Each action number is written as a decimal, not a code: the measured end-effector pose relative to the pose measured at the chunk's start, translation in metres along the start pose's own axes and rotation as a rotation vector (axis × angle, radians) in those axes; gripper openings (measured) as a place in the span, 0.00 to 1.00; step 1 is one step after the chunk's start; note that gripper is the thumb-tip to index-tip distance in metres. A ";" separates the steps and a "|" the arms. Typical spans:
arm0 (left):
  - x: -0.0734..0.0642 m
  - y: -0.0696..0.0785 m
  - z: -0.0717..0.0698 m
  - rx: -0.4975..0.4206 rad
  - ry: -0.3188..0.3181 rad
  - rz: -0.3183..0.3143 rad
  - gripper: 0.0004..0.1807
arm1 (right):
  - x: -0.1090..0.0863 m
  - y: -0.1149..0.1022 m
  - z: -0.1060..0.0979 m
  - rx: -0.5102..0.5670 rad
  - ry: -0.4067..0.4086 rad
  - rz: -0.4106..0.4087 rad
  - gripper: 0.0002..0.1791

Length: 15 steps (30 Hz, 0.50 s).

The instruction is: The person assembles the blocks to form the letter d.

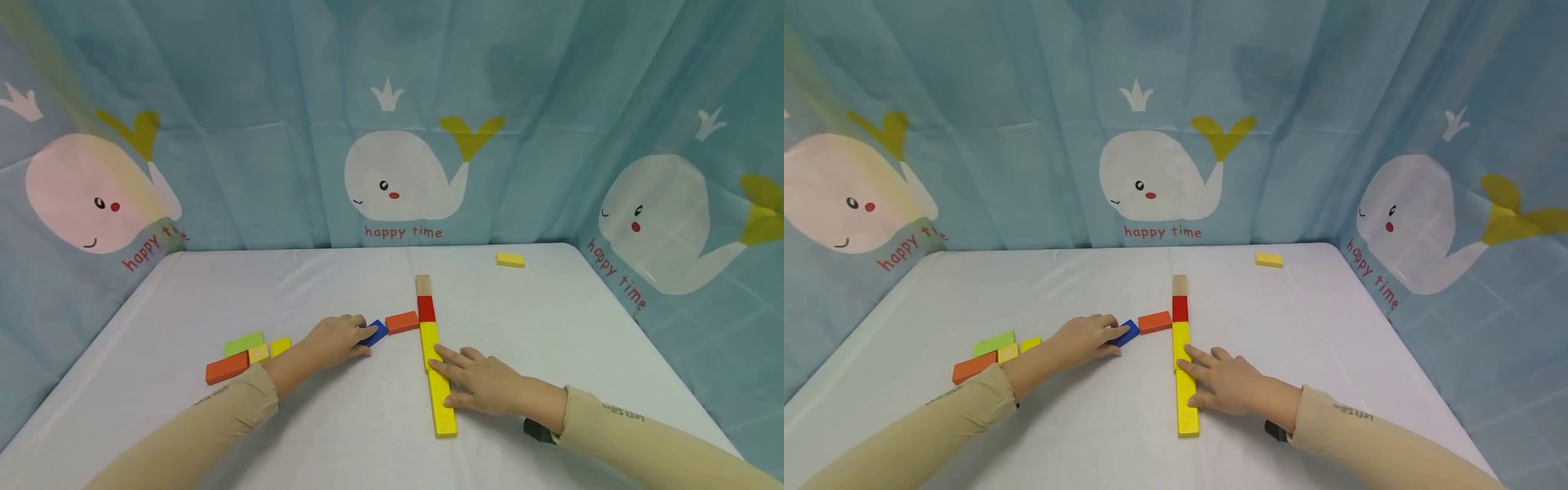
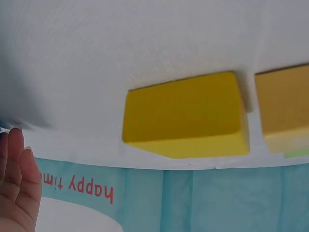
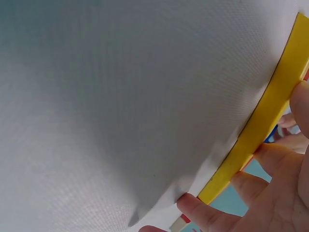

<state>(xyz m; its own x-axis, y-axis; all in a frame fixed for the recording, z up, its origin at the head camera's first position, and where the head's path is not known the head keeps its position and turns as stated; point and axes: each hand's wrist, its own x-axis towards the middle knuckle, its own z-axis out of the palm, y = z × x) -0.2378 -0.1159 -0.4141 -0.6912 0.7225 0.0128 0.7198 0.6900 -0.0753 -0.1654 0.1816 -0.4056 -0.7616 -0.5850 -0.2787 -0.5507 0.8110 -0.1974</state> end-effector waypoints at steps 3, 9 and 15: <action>0.001 0.001 -0.001 0.007 -0.003 -0.001 0.28 | 0.000 0.000 0.000 -0.004 0.002 0.001 0.40; 0.001 0.001 0.000 0.001 0.010 0.005 0.28 | -0.001 0.000 0.000 0.003 0.006 -0.005 0.40; 0.001 0.000 0.002 -0.017 0.013 0.005 0.29 | -0.001 -0.001 -0.001 0.005 0.004 -0.005 0.39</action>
<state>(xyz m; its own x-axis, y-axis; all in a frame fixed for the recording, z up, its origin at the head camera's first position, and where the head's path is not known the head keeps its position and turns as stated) -0.2386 -0.1152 -0.4163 -0.6868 0.7264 0.0254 0.7243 0.6870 -0.0584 -0.1645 0.1819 -0.4040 -0.7603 -0.5890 -0.2738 -0.5528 0.8081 -0.2034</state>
